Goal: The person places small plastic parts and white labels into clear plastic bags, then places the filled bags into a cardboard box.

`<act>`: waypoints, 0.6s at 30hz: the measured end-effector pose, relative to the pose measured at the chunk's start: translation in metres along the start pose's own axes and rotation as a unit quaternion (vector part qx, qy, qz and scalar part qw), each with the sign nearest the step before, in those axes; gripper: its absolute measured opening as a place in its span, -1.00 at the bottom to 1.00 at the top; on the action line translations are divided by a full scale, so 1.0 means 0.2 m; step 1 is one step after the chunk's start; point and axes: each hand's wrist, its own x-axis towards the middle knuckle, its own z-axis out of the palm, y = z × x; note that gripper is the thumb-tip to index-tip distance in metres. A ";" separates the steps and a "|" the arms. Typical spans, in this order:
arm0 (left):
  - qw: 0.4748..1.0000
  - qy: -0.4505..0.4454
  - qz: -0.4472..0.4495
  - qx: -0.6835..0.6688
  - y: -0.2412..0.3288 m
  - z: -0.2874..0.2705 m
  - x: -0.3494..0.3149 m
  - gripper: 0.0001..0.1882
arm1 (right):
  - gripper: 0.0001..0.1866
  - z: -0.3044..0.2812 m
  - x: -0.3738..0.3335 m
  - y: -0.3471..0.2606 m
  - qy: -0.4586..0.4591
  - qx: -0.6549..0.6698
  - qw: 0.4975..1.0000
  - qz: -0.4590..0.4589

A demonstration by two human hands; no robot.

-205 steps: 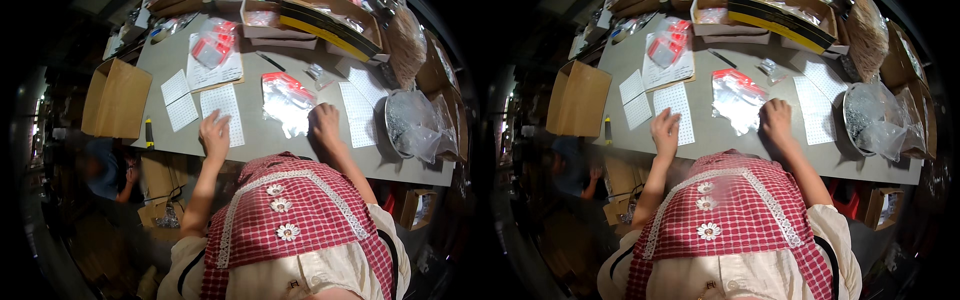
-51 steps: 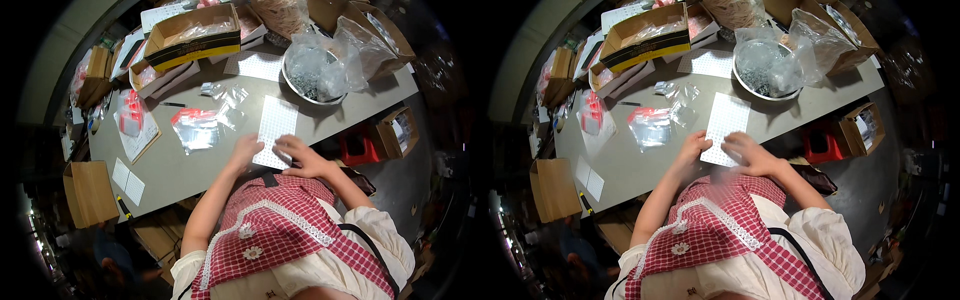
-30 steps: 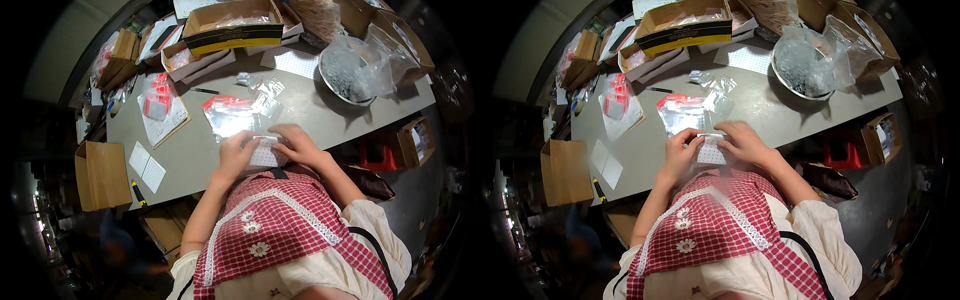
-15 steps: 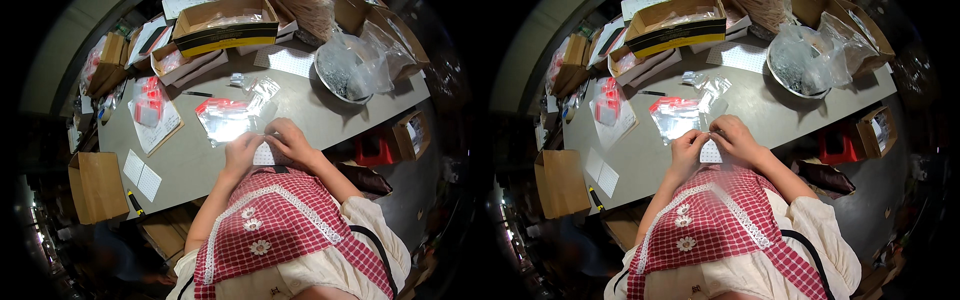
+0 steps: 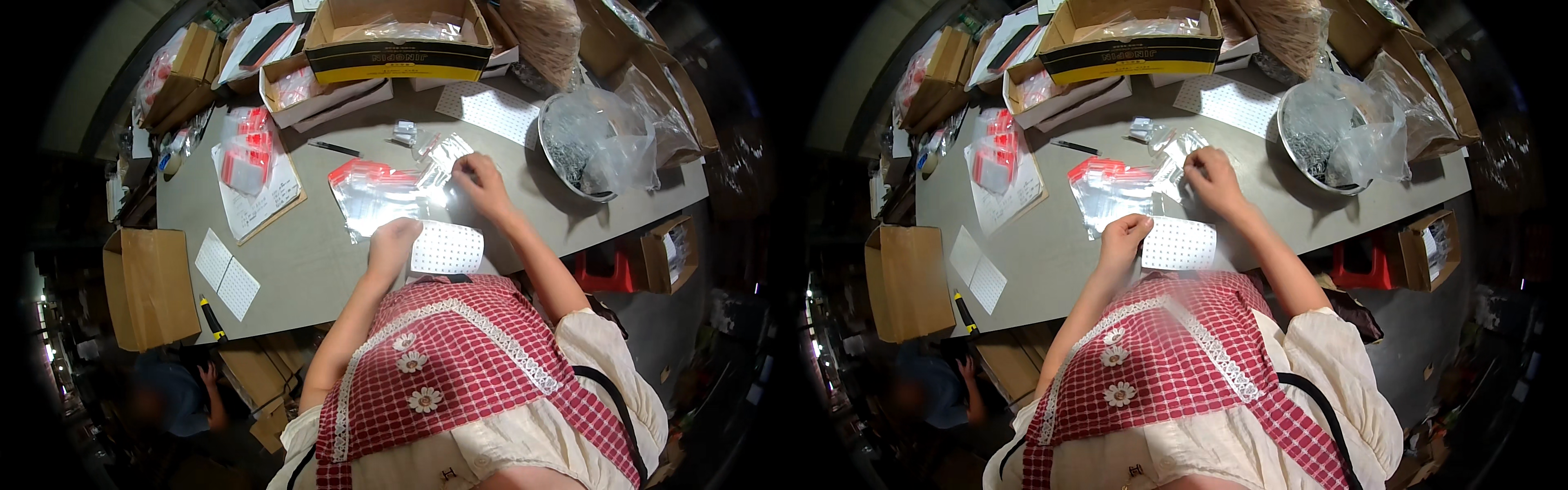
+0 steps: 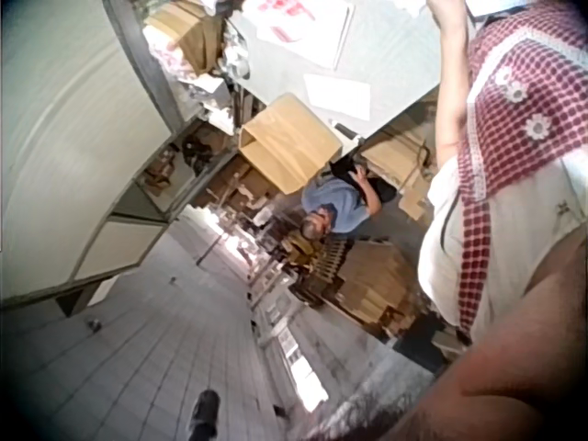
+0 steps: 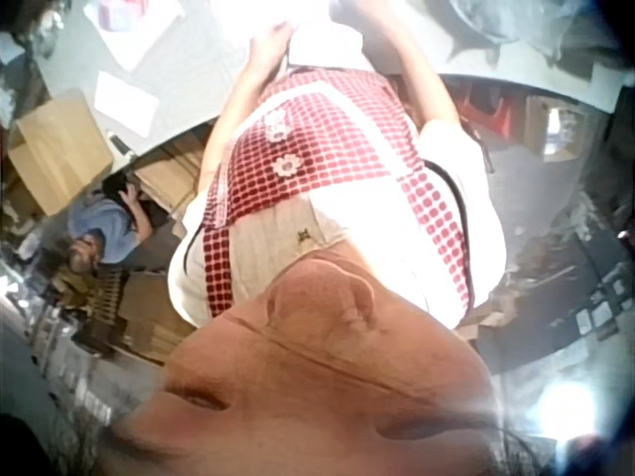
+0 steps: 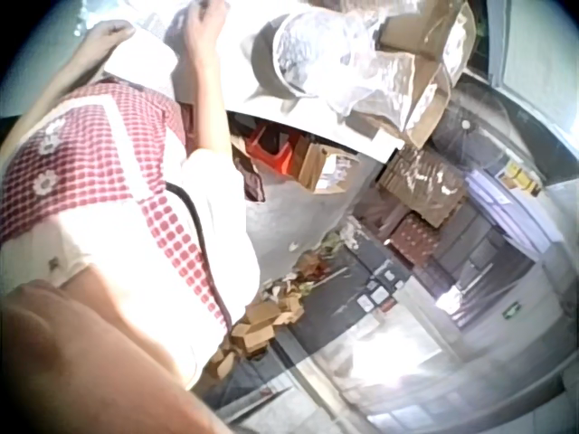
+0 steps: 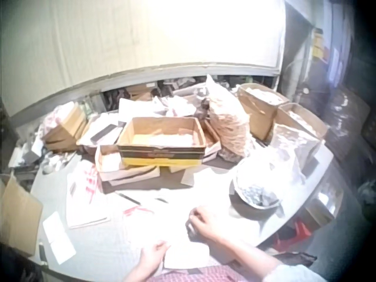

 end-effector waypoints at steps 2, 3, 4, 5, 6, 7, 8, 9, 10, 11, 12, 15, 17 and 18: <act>1.000 0.006 0.001 -0.007 -0.02 0.00 0.01 -0.74 | -0.84 0.02 0.09 0.09 0.032 -0.055 0.998 0.003; 1.000 0.009 0.000 -0.010 -0.03 0.00 0.01 -0.71 | -0.84 0.05 0.13 0.13 0.053 -0.088 0.995 -0.011; 1.000 0.007 -0.001 -0.003 -0.02 0.00 0.01 -0.71 | -0.83 0.07 0.16 0.16 0.074 -0.122 0.989 -0.026; 1.000 0.004 -0.002 0.005 -0.02 0.00 0.02 -0.70 | -0.83 0.10 0.18 0.19 0.065 -0.156 0.985 -0.027; 1.000 0.001 -0.002 0.012 0.00 0.00 0.02 -0.70 | -0.82 0.13 0.20 0.20 0.055 -0.189 0.980 -0.029; 1.000 -0.002 -0.004 0.015 0.01 0.00 0.02 -0.71 | -0.82 0.14 0.21 0.21 0.046 -0.223 0.973 -0.030; 1.000 -0.006 -0.006 0.018 0.03 0.00 0.01 -0.71 | -0.79 0.15 0.21 0.23 0.059 -0.243 0.968 -0.021; 1.000 -0.004 -0.009 0.018 0.04 -0.01 0.00 -0.71 | -0.77 0.13 0.23 0.21 0.044 -0.246 0.968 0.022; 1.000 0.001 -0.009 0.013 0.04 -0.02 -0.01 -0.71 | -0.74 0.09 0.24 0.17 0.027 -0.250 0.966 0.066; 1.000 0.006 -0.008 0.008 0.04 -0.03 -0.01 -0.71 | -0.72 0.06 0.25 0.15 0.011 -0.254 0.961 0.109; 1.000 0.005 -0.005 0.006 0.06 -0.02 -0.01 -0.71 | -0.66 0.02 0.26 0.18 0.026 -0.255 0.959 0.124; 0.999 -0.035 0.002 0.014 0.12 0.00 -0.03 -0.78 | -0.71 -0.08 0.15 0.23 0.071 -0.173 0.979 0.077; 0.999 -0.044 0.024 0.021 0.11 0.01 -0.03 -0.77 | -0.74 -0.10 0.03 0.09 -0.017 0.057 0.989 0.134; 0.998 -0.051 0.034 0.023 0.11 0.02 -0.03 -0.76 | -0.75 -0.13 -0.05 0.00 -0.059 0.170 0.970 0.162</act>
